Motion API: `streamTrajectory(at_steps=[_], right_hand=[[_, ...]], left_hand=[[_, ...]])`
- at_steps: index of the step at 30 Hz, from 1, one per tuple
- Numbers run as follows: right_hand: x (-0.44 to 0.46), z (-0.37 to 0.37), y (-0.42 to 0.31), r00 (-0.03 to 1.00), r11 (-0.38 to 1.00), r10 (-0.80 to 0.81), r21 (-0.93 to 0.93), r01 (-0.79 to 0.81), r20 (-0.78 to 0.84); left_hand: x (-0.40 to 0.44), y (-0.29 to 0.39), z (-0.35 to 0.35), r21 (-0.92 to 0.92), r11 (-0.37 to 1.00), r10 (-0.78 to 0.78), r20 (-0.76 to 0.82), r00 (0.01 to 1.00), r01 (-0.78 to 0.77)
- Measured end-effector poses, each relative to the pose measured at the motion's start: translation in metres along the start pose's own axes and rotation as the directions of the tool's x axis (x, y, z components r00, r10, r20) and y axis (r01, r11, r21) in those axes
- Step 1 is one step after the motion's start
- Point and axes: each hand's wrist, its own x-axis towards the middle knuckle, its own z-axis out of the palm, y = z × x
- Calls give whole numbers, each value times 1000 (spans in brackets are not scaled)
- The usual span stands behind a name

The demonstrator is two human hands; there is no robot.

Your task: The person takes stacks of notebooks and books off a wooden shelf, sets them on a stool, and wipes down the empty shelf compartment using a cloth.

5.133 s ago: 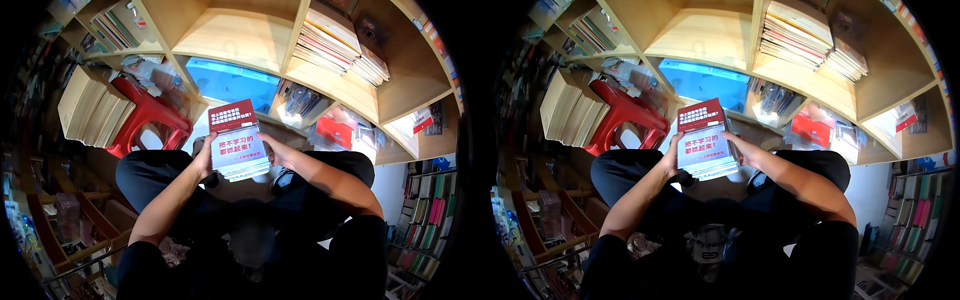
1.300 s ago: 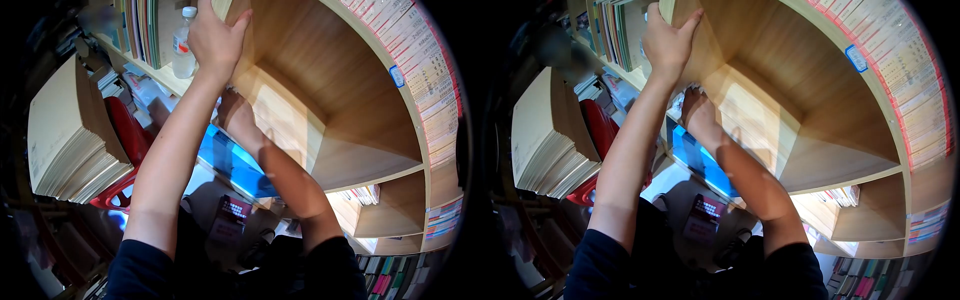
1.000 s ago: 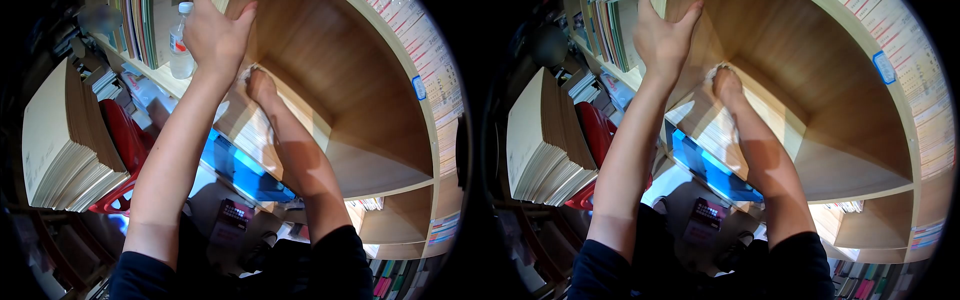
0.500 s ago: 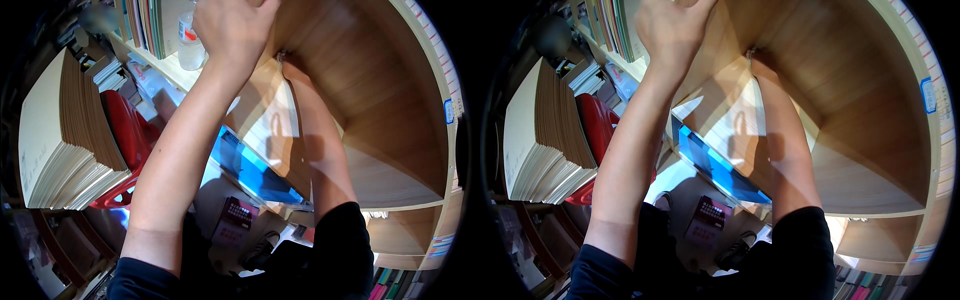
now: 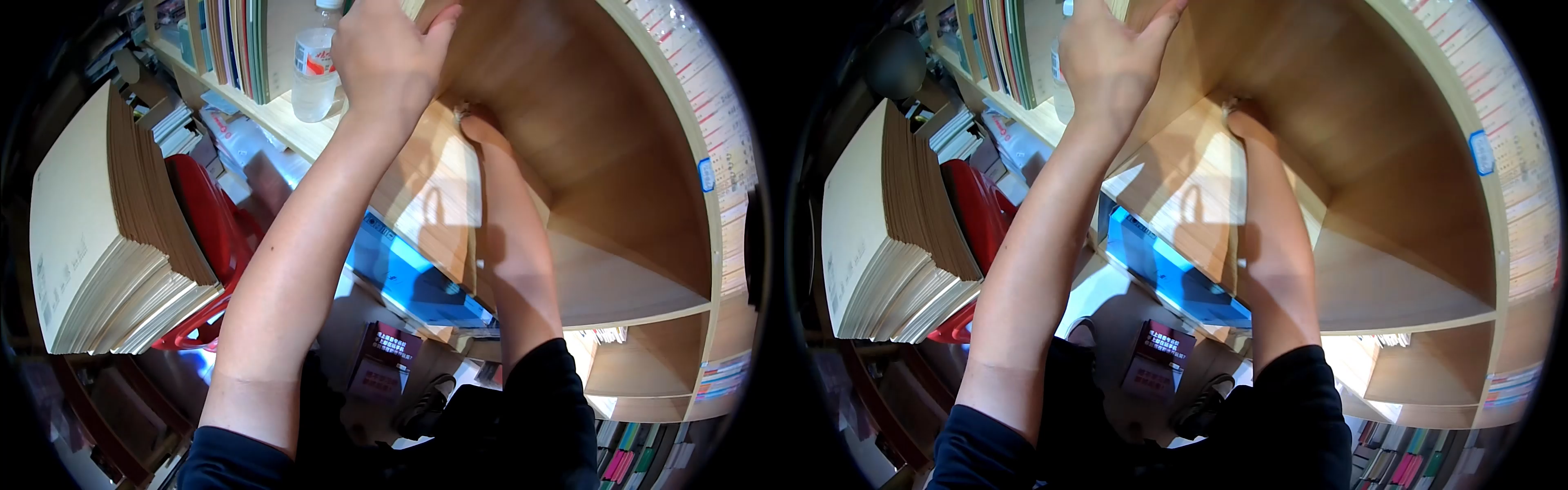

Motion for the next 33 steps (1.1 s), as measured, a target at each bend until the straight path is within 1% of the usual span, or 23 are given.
streamTrajectory(at_steps=[2,4,5,6,8,9,11,13,14,15,17,19,20,21,23,24,25,26,27,29,30,32,33], right_hand=[[-7,0,-15,1000,1000,0,19,-1,21],[-23,-14,-38,992,995,54,78,-63,114],[-33,-18,-51,971,983,101,127,-130,215],[-41,-11,-56,972,984,101,122,-130,214],[-54,7,-62,989,989,-133,70,129,59],[-63,6,-71,989,989,-138,63,134,58],[-87,2,-86,970,973,-229,13,228,82],[-105,2,-90,844,804,-527,-261,534,100],[-134,-28,-116,906,906,-422,-15,423,15],[-140,-27,-118,864,856,-498,-117,503,74],[-160,-12,-127,938,937,-344,52,347,-50],[-181,-26,-136,906,896,-422,152,416,7],[-184,-9,-134,852,852,-512,60,520,-111],[-205,-30,-147,848,859,-493,49,510,-195],[-219,-30,-145,910,904,-412,111,414,-42],[-218,-35,-141,914,908,-403,108,406,-50],[-217,-38,-136,918,910,-396,138,392,6],[-216,-40,-131,918,911,-390,171,375,65],[-212,-36,-125,921,912,-385,174,370,61],[-195,-25,-112,938,931,-340,117,345,-62],[-184,-18,-104,942,938,-329,93,333,-59],[-156,-7,-89,959,954,-282,98,283,-17],[-143,-4,-81,970,967,-240,98,236,29]], left_hand=[[0,-2,0,-6,998,68,-19,997,-68],[1,-1,-1,-7,998,66,-14,998,-66],[0,0,-1,-7,998,56,-9,998,-56],[-1,0,-1,-11,999,54,-11,998,-54],[-2,-1,2,25,997,79,-45,996,-78],[-1,-2,2,22,997,76,-52,996,-75],[-2,-4,2,51,991,124,-59,991,-121],[-2,-4,2,40,994,107,-57,993,-104],[-2,-4,1,33,995,92,-46,995,-91],[-1,-3,0,28,996,89,-45,995,-88],[0,-2,-3,29,996,81,5,997,-81],[-1,0,-5,26,996,84,9,996,-84],[-1,1,-6,30,995,92,7,996,-92],[-1,2,-7,34,994,102,6,995,-102],[0,1,-8,37,996,81,36,996,-82],[1,2,-10,53,995,83,30,996,-85],[1,4,-9,71,994,85,26,996,-87],[1,3,-9,89,996,2,66,998,-8],[1,8,-10,88,996,7,71,997,-13],[-1,12,-10,77,994,-80,88,993,74],[-2,12,-10,77,995,-77,92,993,70],[-4,10,-7,-68,993,99,1,995,-99],[-3,7,-4,-69,993,100,4,995,-100]])
